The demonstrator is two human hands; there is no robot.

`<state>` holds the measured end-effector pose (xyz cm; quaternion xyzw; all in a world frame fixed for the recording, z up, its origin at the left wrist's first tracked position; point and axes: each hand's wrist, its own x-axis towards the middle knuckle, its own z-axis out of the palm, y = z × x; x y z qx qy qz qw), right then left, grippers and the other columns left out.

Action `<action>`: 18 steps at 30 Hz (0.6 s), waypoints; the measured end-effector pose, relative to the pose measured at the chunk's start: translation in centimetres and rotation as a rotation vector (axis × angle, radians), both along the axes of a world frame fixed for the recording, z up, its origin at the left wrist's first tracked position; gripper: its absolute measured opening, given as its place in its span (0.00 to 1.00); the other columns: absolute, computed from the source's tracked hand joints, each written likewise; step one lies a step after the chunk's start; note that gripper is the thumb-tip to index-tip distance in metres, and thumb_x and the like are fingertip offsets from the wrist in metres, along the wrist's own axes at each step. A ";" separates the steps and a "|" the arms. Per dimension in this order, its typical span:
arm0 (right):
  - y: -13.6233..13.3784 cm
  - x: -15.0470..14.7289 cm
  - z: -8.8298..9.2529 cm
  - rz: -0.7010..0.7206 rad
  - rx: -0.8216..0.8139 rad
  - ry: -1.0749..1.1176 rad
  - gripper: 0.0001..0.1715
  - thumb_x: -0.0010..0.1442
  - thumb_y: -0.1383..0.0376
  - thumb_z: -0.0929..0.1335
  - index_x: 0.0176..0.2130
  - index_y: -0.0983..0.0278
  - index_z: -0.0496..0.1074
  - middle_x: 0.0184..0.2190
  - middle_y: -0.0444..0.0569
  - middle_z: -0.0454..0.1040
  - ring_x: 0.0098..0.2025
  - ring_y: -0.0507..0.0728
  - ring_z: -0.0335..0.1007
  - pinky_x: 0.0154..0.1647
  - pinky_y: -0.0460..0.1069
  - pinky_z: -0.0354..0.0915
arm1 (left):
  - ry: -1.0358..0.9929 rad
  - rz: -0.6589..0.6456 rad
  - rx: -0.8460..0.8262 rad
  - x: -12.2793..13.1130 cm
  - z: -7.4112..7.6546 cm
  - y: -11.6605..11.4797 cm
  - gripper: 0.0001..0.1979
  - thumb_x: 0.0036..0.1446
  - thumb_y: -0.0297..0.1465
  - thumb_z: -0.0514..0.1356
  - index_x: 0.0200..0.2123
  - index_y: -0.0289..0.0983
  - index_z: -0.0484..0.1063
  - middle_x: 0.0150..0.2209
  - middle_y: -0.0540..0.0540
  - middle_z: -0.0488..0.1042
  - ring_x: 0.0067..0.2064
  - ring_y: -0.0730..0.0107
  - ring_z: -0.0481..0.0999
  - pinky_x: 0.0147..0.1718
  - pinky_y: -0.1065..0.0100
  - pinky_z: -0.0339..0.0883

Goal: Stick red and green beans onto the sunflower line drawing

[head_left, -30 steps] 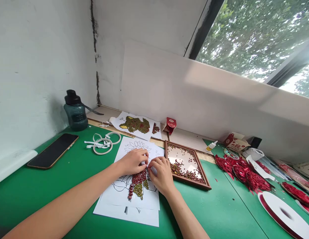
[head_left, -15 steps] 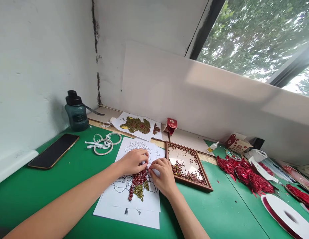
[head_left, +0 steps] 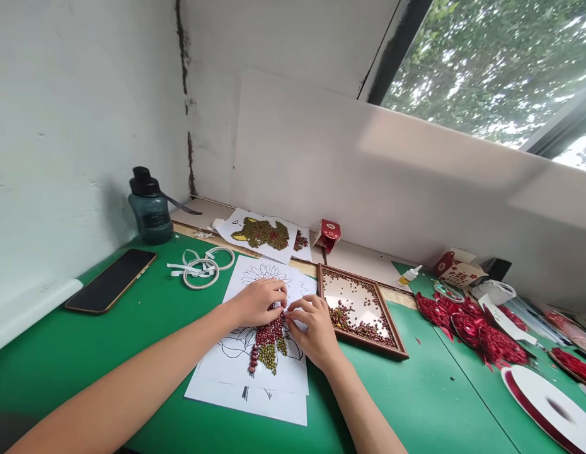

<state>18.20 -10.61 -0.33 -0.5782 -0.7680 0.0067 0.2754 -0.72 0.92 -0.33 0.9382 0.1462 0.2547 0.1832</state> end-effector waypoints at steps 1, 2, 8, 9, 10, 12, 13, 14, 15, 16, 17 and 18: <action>0.0 0.0 0.1 0.005 0.013 0.001 0.12 0.64 0.69 0.71 0.39 0.52 0.84 0.41 0.46 0.82 0.47 0.62 0.68 0.53 0.60 0.61 | 0.000 -0.007 -0.001 0.0 0.1 0.0 0.07 0.62 0.24 0.60 0.38 0.40 0.77 0.44 0.47 0.77 0.46 0.62 0.76 0.48 0.61 0.67; 0.1 0.1 0.2 0.006 0.033 0.008 0.12 0.65 0.68 0.71 0.40 0.52 0.84 0.41 0.46 0.82 0.47 0.61 0.68 0.53 0.60 0.61 | 0.000 -0.016 -0.001 -0.1 0.1 0.0 0.07 0.61 0.24 0.61 0.38 0.40 0.78 0.45 0.47 0.77 0.46 0.62 0.76 0.48 0.62 0.67; 0.1 4.5 0.8 -0.346 0.282 0.123 0.15 0.65 0.68 0.66 0.45 0.58 0.81 0.42 0.51 0.83 0.47 0.64 0.69 0.52 0.61 0.62 | 0.034 -0.073 -0.009 -0.5 0.5 0.1 0.11 0.58 0.24 0.62 0.37 0.44 0.83 0.47 0.48 0.77 0.47 0.62 0.77 0.49 0.60 0.67; 0.0 5.6 0.8 -0.447 0.298 0.137 0.17 0.63 0.68 0.65 0.47 0.58 0.81 0.42 0.51 0.83 0.47 0.65 0.69 0.52 0.62 0.62 | 0.049 -0.082 -0.012 -0.5 0.5 0.2 0.11 0.58 0.23 0.62 0.36 0.44 0.83 0.46 0.48 0.78 0.47 0.62 0.77 0.50 0.60 0.67; -0.1 6.6 0.8 -0.530 0.285 0.153 0.20 0.61 0.67 0.65 0.49 0.59 0.80 0.42 0.51 0.83 0.47 0.66 0.69 0.53 0.62 0.61 | 0.061 -0.088 -0.014 -0.5 0.5 0.2 0.11 0.58 0.23 0.62 0.36 0.44 0.84 0.46 0.48 0.78 0.47 0.62 0.77 0.50 0.60 0.67; -0.4 8.3 0.5 -0.653 0.200 0.185 0.25 0.59 0.66 0.65 0.55 0.59 0.78 0.41 0.51 0.84 0.48 0.68 0.67 0.54 0.64 0.59 | 0.071 -0.091 -0.013 -0.5 0.4 0.2 0.12 0.58 0.23 0.62 0.37 0.44 0.84 0.46 0.48 0.78 0.47 0.62 0.77 0.50 0.59 0.67; -0.5 8.9 0.3 -0.690 0.145 0.194 0.28 0.59 0.65 0.65 0.57 0.59 0.76 0.41 0.51 0.84 0.49 0.69 0.67 0.54 0.64 0.58 | 0.067 -0.086 -0.011 -0.5 0.4 0.2 0.12 0.59 0.23 0.62 0.36 0.44 0.84 0.47 0.48 0.78 0.47 0.62 0.77 0.50 0.59 0.68; -0.5 9.3 0.1 -0.713 0.096 0.199 0.29 0.58 0.65 0.65 0.59 0.59 0.75 0.40 0.51 0.84 0.49 0.69 0.67 0.54 0.65 0.58 | 0.061 -0.083 -0.009 -0.5 0.4 0.1 0.12 0.58 0.23 0.62 0.36 0.44 0.84 0.47 0.48 0.78 0.47 0.62 0.77 0.50 0.59 0.68; -0.5 9.5 0.0 -0.723 0.059 0.198 0.31 0.58 0.64 0.66 0.60 0.59 0.74 0.40 0.51 0.84 0.49 0.70 0.67 0.54 0.65 0.57 | 0.059 -0.082 -0.008 -0.5 0.4 0.1 0.11 0.58 0.23 0.62 0.35 0.43 0.83 0.47 0.48 0.78 0.47 0.62 0.77 0.49 0.59 0.67; -0.5 9.6 -0.2 -0.722 0.035 0.195 0.31 0.58 0.64 0.66 0.60 0.59 0.74 0.40 0.51 0.84 0.49 0.70 0.67 0.55 0.65 0.57 | 0.060 -0.085 -0.007 -0.5 0.4 0.1 0.11 0.58 0.23 0.62 0.34 0.43 0.83 0.47 0.48 0.78 0.47 0.62 0.77 0.49 0.59 0.67; -0.4 9.5 -0.3 -0.714 0.021 0.190 0.31 0.58 0.64 0.66 0.61 0.58 0.73 0.40 0.51 0.84 0.49 0.69 0.67 0.54 0.64 0.57 | 0.063 -0.089 -0.008 -0.5 0.4 0.0 0.11 0.58 0.22 0.62 0.33 0.43 0.83 0.46 0.48 0.78 0.47 0.62 0.77 0.49 0.59 0.67; -0.3 9.4 -0.4 -0.700 0.017 0.186 0.31 0.58 0.64 0.65 0.60 0.58 0.73 0.40 0.51 0.84 0.49 0.69 0.67 0.54 0.64 0.57 | 0.066 -0.094 -0.006 -0.5 0.4 0.0 0.12 0.58 0.22 0.61 0.33 0.43 0.83 0.46 0.49 0.78 0.47 0.62 0.77 0.49 0.59 0.67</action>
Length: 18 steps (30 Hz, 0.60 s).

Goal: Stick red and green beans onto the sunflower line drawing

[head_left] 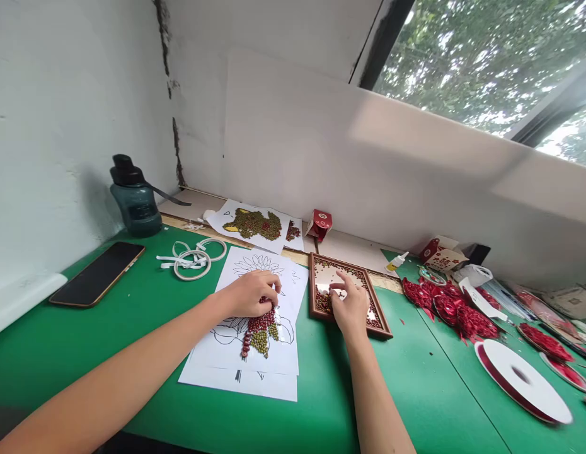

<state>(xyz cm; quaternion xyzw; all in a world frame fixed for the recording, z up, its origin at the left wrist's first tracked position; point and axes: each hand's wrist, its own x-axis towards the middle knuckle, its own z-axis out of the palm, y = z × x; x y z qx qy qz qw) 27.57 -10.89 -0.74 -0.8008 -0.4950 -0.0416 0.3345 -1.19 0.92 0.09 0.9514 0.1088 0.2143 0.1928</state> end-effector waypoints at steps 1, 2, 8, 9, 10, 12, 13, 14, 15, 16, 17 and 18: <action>0.1 -0.2 -0.1 0.018 0.004 -0.001 0.30 0.59 0.64 0.65 0.60 0.58 0.74 0.40 0.51 0.84 0.49 0.69 0.68 0.54 0.63 0.57 | 0.001 -0.002 0.004 0.0 0.0 0.0 0.12 0.58 0.22 0.61 0.32 0.43 0.82 0.46 0.49 0.78 0.47 0.62 0.77 0.49 0.59 0.67; 0.3 -0.4 -0.2 0.042 0.012 0.000 0.30 0.59 0.64 0.65 0.60 0.58 0.74 0.40 0.51 0.84 0.49 0.69 0.68 0.54 0.63 0.58 | 0.000 0.001 0.008 0.0 0.0 -0.1 0.12 0.58 0.22 0.61 0.32 0.43 0.82 0.45 0.49 0.78 0.47 0.62 0.77 0.49 0.59 0.67; 0.6 -1.1 0.0 0.214 0.048 0.016 0.27 0.62 0.63 0.65 0.59 0.57 0.74 0.40 0.51 0.84 0.49 0.67 0.69 0.52 0.62 0.61 | 0.001 0.011 0.026 0.1 0.1 -0.2 0.12 0.56 0.21 0.61 0.32 0.42 0.81 0.44 0.49 0.78 0.45 0.64 0.76 0.48 0.60 0.67; 0.6 -1.2 0.1 0.224 0.049 0.017 0.27 0.62 0.63 0.65 0.59 0.57 0.74 0.40 0.50 0.84 0.49 0.67 0.69 0.52 0.62 0.62 | -0.002 0.009 0.027 0.2 0.0 -0.2 0.12 0.56 0.21 0.61 0.32 0.42 0.81 0.44 0.49 0.78 0.45 0.64 0.76 0.48 0.60 0.67; 0.5 -1.2 0.3 0.226 0.050 0.018 0.27 0.62 0.64 0.65 0.59 0.56 0.74 0.39 0.50 0.84 0.49 0.67 0.70 0.53 0.62 0.62 | -0.004 0.006 0.028 0.2 0.0 -0.1 0.12 0.56 0.21 0.61 0.32 0.42 0.81 0.44 0.49 0.78 0.45 0.64 0.76 0.47 0.60 0.67; 0.2 -1.3 0.5 0.214 0.041 0.026 0.28 0.60 0.64 0.66 0.60 0.56 0.74 0.37 0.48 0.84 0.50 0.66 0.70 0.54 0.63 0.62 | -0.005 0.001 0.023 0.2 0.0 -0.1 0.11 0.57 0.21 0.61 0.32 0.42 0.82 0.44 0.49 0.78 0.45 0.63 0.76 0.47 0.60 0.67; 0.1 -1.3 0.5 0.207 0.029 0.030 0.29 0.60 0.64 0.66 0.60 0.56 0.73 0.37 0.48 0.84 0.50 0.66 0.70 0.54 0.63 0.62 | -0.004 0.000 0.018 0.2 0.0 -0.1 0.12 0.57 0.21 0.61 0.32 0.42 0.82 0.44 0.49 0.78 0.45 0.63 0.76 0.47 0.60 0.67; 0.0 -1.3 0.6 0.202 0.012 0.033 0.30 0.59 0.64 0.67 0.61 0.55 0.73 0.37 0.47 0.84 0.50 0.66 0.70 0.54 0.63 0.62 | -0.003 0.000 0.011 0.2 0.0 -0.1 0.12 0.57 0.21 0.61 0.32 0.42 0.82 0.44 0.49 0.78 0.45 0.63 0.76 0.47 0.60 0.67; -0.1 -1.2 0.6 0.201 -0.005 0.034 0.31 0.59 0.64 0.67 0.61 0.55 0.72 0.37 0.47 0.83 0.50 0.66 0.70 0.54 0.63 0.63 | -0.003 0.001 0.004 0.2 0.0 -0.1 0.12 0.57 0.21 0.61 0.32 0.42 0.82 0.44 0.49 0.78 0.45 0.63 0.77 0.47 0.60 0.67; -0.2 -1.2 0.6 0.201 -0.022 0.033 0.32 0.58 0.64 0.67 0.62 0.55 0.72 0.36 0.47 0.83 0.49 0.66 0.71 0.54 0.63 0.63 | -0.003 0.003 -0.002 0.1 0.0 -0.1 0.12 0.58 0.21 0.61 0.31 0.42 0.82 0.44 0.49 0.78 0.46 0.63 0.77 0.48 0.60 0.67; -0.2 -1.2 0.5 0.204 -0.036 0.032 0.32 0.58 0.64 0.67 0.62 0.54 0.72 0.36 0.47 0.83 0.49 0.66 0.71 0.54 0.63 0.63 | -0.003 0.005 -0.007 0.2 0.1 -0.2 0.13 0.58 0.20 0.61 0.31 0.42 0.82 0.44 0.49 0.78 0.46 0.63 0.77 0.48 0.60 0.67; -0.2 -1.2 0.4 0.204 -0.047 0.031 0.33 0.57 0.64 0.67 0.62 0.54 0.72 0.35 0.47 0.83 0.49 0.66 0.71 0.53 0.62 0.63 | -0.004 0.005 -0.009 0.2 0.1 -0.2 0.13 0.57 0.20 0.61 0.31 0.42 0.82 0.44 0.49 0.78 0.46 0.63 0.77 0.48 0.60 0.67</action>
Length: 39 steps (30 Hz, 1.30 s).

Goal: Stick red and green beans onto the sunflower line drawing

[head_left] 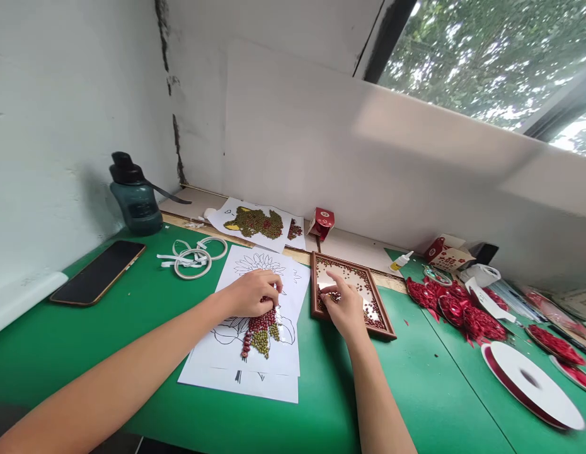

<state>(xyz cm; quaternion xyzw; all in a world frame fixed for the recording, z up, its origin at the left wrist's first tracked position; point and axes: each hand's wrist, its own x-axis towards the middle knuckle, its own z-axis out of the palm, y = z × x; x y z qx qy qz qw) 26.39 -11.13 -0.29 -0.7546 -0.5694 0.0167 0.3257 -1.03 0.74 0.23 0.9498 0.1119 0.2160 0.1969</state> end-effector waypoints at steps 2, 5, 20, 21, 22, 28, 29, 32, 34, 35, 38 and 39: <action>0.0 0.1 -0.1 -0.006 -0.016 0.004 0.33 0.57 0.65 0.67 0.61 0.54 0.72 0.35 0.47 0.82 0.48 0.65 0.71 0.52 0.62 0.63 | -0.004 -0.001 0.002 0.0 0.1 0.0 0.13 0.57 0.20 0.60 0.31 0.42 0.82 0.44 0.49 0.78 0.46 0.63 0.77 0.49 0.60 0.68; 0.0 0.2 -0.1 -0.014 -0.021 0.019 0.32 0.57 0.66 0.65 0.61 0.55 0.72 0.35 0.47 0.81 0.47 0.65 0.71 0.51 0.61 0.63 | -0.008 -0.001 0.014 0.0 0.0 -0.1 0.13 0.57 0.20 0.60 0.31 0.42 0.81 0.44 0.48 0.78 0.46 0.63 0.77 0.48 0.60 0.68; 0.6 -6.0 1.9 0.397 0.177 0.951 0.43 0.61 0.54 0.74 0.66 0.49 0.51 0.35 0.42 0.74 0.36 0.56 0.69 0.34 0.50 0.66 | -0.306 0.112 0.144 0.6 0.6 -1.0 0.07 0.67 0.27 0.59 0.46 0.41 0.75 0.47 0.44 0.77 0.49 0.62 0.77 0.47 0.61 0.69; 0.5 -6.1 1.9 0.409 0.174 0.962 0.43 0.61 0.55 0.74 0.66 0.49 0.51 0.35 0.42 0.74 0.36 0.56 0.70 0.35 0.50 0.66 | -0.315 0.113 0.163 0.7 0.6 -1.1 0.07 0.68 0.28 0.59 0.46 0.41 0.75 0.47 0.44 0.77 0.48 0.63 0.77 0.46 0.61 0.69; 0.5 -6.2 1.8 0.418 0.173 0.966 0.42 0.61 0.55 0.73 0.66 0.49 0.51 0.35 0.42 0.74 0.36 0.56 0.70 0.35 0.50 0.66 | -0.323 0.113 0.182 0.7 0.6 -1.2 0.07 0.69 0.28 0.59 0.47 0.41 0.75 0.47 0.45 0.77 0.48 0.63 0.77 0.46 0.62 0.69; 0.5 -4.9 1.3 0.266 0.259 0.598 0.25 0.64 0.58 0.69 0.58 0.53 0.60 0.35 0.43 0.75 0.34 0.57 0.69 0.38 0.52 0.66 | -0.353 0.070 0.262 0.8 0.2 -1.1 0.10 0.68 0.27 0.59 0.50 0.42 0.75 0.47 0.45 0.77 0.45 0.64 0.77 0.43 0.62 0.69; 0.5 -4.3 1.2 0.170 0.298 0.486 0.22 0.64 0.60 0.67 0.56 0.54 0.62 0.35 0.45 0.76 0.34 0.57 0.69 0.38 0.53 0.66 | -0.362 0.063 0.260 0.8 0.1 -1.0 0.10 0.68 0.26 0.59 0.49 0.42 0.75 0.47 0.45 0.77 0.45 0.64 0.77 0.42 0.62 0.69; 0.3 -2.0 1.0 -0.112 0.299 0.265 0.23 0.61 0.63 0.65 0.56 0.58 0.67 0.38 0.48 0.78 0.36 0.59 0.71 0.40 0.54 0.65 | -0.382 0.057 0.226 0.8 -0.1 -0.7 0.09 0.65 0.22 0.58 0.42 0.41 0.75 0.48 0.45 0.76 0.43 0.65 0.76 0.42 0.62 0.69; 0.1 -0.6 0.9 -0.173 0.187 0.198 0.23 0.57 0.65 0.65 0.53 0.59 0.71 0.39 0.49 0.81 0.37 0.60 0.72 0.41 0.54 0.65 | -0.378 0.052 0.186 0.7 -0.2 -0.6 0.07 0.62 0.22 0.59 0.37 0.40 0.74 0.48 0.45 0.76 0.43 0.64 0.76 0.43 0.61 0.69; 0.0 0.0 0.8 -0.173 0.136 0.182 0.22 0.56 0.66 0.65 0.51 0.59 0.73 0.39 0.50 0.81 0.38 0.60 0.73 0.42 0.55 0.65 | -0.371 0.046 0.166 0.6 -0.1 -0.6 0.07 0.61 0.22 0.59 0.36 0.40 0.73 0.48 0.45 0.76 0.43 0.64 0.76 0.43 0.60 0.69; -0.1 0.7 0.6 -0.154 0.078 0.160 0.21 0.53 0.66 0.65 0.47 0.59 0.76 0.38 0.49 0.82 0.40 0.62 0.74 0.45 0.56 0.65 | -0.352 0.020 0.120 0.4 0.2 -0.5 0.06 0.57 0.22 0.59 0.34 0.40 0.72 0.48 0.45 0.76 0.44 0.62 0.75 0.44 0.58 0.68; -0.1 0.7 0.5 -0.146 0.075 0.150 0.20 0.53 0.65 0.65 0.46 0.59 0.77 0.38 0.50 0.83 0.41 0.63 0.74 0.46 0.56 0.65 | -0.348 0.013 0.113 0.3 0.3 -0.5 0.07 0.57 0.22 0.59 0.34 0.39 0.72 0.48 0.45 0.76 0.44 0.62 0.75 0.44 0.58 0.68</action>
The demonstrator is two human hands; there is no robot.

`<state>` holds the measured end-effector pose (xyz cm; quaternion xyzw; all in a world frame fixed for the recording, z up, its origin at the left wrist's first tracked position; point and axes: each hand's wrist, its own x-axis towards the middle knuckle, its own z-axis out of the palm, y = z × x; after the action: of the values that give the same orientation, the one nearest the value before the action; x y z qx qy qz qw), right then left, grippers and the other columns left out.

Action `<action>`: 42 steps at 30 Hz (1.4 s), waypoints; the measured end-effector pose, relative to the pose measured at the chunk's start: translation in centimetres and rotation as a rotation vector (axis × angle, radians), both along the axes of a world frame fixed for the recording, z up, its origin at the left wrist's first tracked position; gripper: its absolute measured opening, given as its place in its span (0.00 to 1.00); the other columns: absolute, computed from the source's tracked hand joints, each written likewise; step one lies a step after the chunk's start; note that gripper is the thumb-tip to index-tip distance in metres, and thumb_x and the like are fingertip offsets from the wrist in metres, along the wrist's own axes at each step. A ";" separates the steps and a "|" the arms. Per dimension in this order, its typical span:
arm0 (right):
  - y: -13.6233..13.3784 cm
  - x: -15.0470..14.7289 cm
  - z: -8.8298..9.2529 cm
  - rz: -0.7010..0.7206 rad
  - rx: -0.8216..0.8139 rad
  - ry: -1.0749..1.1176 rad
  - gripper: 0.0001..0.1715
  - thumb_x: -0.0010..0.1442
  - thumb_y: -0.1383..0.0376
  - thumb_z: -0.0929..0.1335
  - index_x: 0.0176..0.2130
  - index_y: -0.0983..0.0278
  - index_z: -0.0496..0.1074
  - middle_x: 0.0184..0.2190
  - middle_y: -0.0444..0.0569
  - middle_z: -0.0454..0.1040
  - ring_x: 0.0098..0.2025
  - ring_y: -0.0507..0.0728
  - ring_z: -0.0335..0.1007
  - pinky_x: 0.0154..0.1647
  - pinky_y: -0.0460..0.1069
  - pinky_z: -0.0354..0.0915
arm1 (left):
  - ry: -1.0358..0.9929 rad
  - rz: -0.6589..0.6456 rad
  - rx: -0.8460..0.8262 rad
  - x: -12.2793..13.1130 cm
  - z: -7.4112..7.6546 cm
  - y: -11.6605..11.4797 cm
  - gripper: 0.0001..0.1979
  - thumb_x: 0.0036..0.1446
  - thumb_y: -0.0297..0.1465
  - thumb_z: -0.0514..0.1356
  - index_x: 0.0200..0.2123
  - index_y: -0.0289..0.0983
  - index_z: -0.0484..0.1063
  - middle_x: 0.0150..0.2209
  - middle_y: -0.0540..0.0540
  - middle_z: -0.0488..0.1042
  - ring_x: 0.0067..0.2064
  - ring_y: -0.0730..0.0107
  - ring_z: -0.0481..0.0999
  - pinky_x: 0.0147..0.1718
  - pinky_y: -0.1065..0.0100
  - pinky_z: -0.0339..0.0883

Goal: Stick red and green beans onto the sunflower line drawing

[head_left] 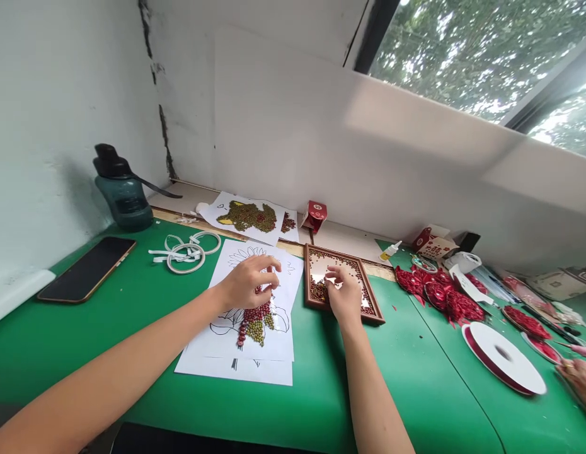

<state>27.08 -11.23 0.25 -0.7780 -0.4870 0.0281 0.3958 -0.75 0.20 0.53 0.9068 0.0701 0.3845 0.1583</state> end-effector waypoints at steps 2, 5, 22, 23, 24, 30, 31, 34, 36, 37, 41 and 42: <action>0.1 -0.2 -0.2 0.039 -0.010 -0.014 0.18 0.54 0.64 0.66 0.44 0.59 0.78 0.40 0.50 0.83 0.43 0.63 0.74 0.46 0.57 0.66 | 0.004 -0.009 -0.002 -0.1 0.3 0.0 0.07 0.55 0.21 0.59 0.33 0.39 0.72 0.48 0.44 0.76 0.44 0.62 0.75 0.44 0.58 0.67; 0.2 -0.4 -0.4 0.142 -0.065 0.014 0.19 0.55 0.64 0.67 0.45 0.58 0.80 0.39 0.49 0.83 0.43 0.63 0.74 0.47 0.56 0.66 | 0.005 -0.010 0.002 -0.3 0.6 0.0 0.07 0.55 0.22 0.58 0.32 0.39 0.71 0.48 0.44 0.75 0.44 0.62 0.75 0.44 0.59 0.66; 0.3 -0.3 -0.8 0.186 -0.192 -0.091 0.12 0.61 0.63 0.63 0.34 0.59 0.76 0.38 0.52 0.80 0.44 0.64 0.71 0.44 0.56 0.62 | 0.045 0.044 -0.014 -0.3 0.4 0.2 0.06 0.57 0.22 0.60 0.32 0.39 0.73 0.49 0.44 0.74 0.45 0.62 0.75 0.45 0.58 0.69; 0.3 -0.3 -0.7 0.175 -0.179 -0.087 0.12 0.61 0.63 0.62 0.34 0.59 0.75 0.38 0.52 0.79 0.43 0.64 0.70 0.43 0.55 0.62 | 0.045 0.045 -0.019 -0.4 0.3 0.2 0.06 0.57 0.22 0.60 0.32 0.39 0.73 0.49 0.44 0.74 0.45 0.62 0.75 0.45 0.58 0.69; 0.3 -0.4 -0.6 0.157 -0.149 -0.076 0.11 0.61 0.62 0.62 0.34 0.60 0.73 0.38 0.52 0.78 0.42 0.63 0.70 0.43 0.55 0.61 | 0.045 0.045 -0.023 -0.4 0.3 0.3 0.06 0.57 0.22 0.60 0.32 0.39 0.72 0.49 0.44 0.74 0.45 0.62 0.75 0.45 0.58 0.69; 0.5 -0.5 -0.2 0.003 0.102 0.034 0.14 0.64 0.56 0.60 0.39 0.61 0.68 0.38 0.52 0.74 0.37 0.60 0.68 0.41 0.54 0.61 | 0.016 0.019 -0.010 -0.4 0.6 0.2 0.07 0.55 0.21 0.60 0.31 0.39 0.71 0.48 0.45 0.74 0.44 0.63 0.75 0.44 0.59 0.68; 0.6 -0.6 -0.1 -0.012 0.120 0.037 0.14 0.64 0.56 0.59 0.39 0.61 0.68 0.37 0.52 0.74 0.37 0.60 0.68 0.41 0.54 0.61 | 0.013 0.016 -0.002 -0.4 0.6 0.2 0.06 0.54 0.21 0.59 0.31 0.39 0.71 0.47 0.45 0.74 0.44 0.63 0.75 0.44 0.59 0.68; 0.6 -1.2 -0.1 -0.021 0.147 0.043 0.16 0.67 0.54 0.58 0.38 0.60 0.67 0.35 0.50 0.72 0.36 0.60 0.66 0.40 0.53 0.60 | 0.018 0.014 0.014 -0.3 0.8 0.1 0.06 0.54 0.22 0.59 0.31 0.39 0.71 0.47 0.45 0.74 0.44 0.63 0.75 0.43 0.59 0.68; 0.7 -2.2 -0.2 0.053 0.141 0.067 0.18 0.70 0.53 0.58 0.35 0.60 0.67 0.31 0.48 0.71 0.34 0.58 0.65 0.37 0.52 0.59 | 0.030 0.018 0.019 -0.3 0.8 0.1 0.06 0.54 0.22 0.59 0.31 0.39 0.71 0.46 0.45 0.74 0.44 0.62 0.75 0.44 0.59 0.68; 0.7 -2.8 -0.2 0.127 0.126 0.077 0.19 0.71 0.53 0.58 0.34 0.59 0.66 0.29 0.46 0.70 0.32 0.57 0.64 0.36 0.52 0.59 | 0.036 0.023 0.021 -0.3 0.8 0.1 0.06 0.54 0.22 0.59 0.31 0.39 0.71 0.46 0.45 0.74 0.44 0.62 0.75 0.44 0.59 0.68; 0.8 -5.7 -0.4 0.513 0.083 0.050 0.20 0.72 0.55 0.62 0.29 0.59 0.65 0.26 0.43 0.66 0.29 0.55 0.62 0.33 0.50 0.59 | 0.071 0.052 0.016 -0.2 0.5 0.1 0.07 0.54 0.22 0.60 0.34 0.40 0.72 0.48 0.44 0.74 0.44 0.61 0.75 0.45 0.58 0.69; 0.8 -6.2 -0.4 0.574 0.088 0.038 0.19 0.72 0.56 0.63 0.29 0.59 0.65 0.26 0.44 0.67 0.30 0.54 0.62 0.33 0.50 0.59 | 0.078 0.055 0.010 -0.2 0.4 0.1 0.07 0.54 0.22 0.60 0.35 0.40 0.73 0.49 0.44 0.74 0.44 0.61 0.75 0.45 0.58 0.69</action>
<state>20.88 -10.42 -0.17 -0.5898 -0.6806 0.1322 0.4142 -0.95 0.33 0.92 0.9196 0.0993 0.3533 0.1401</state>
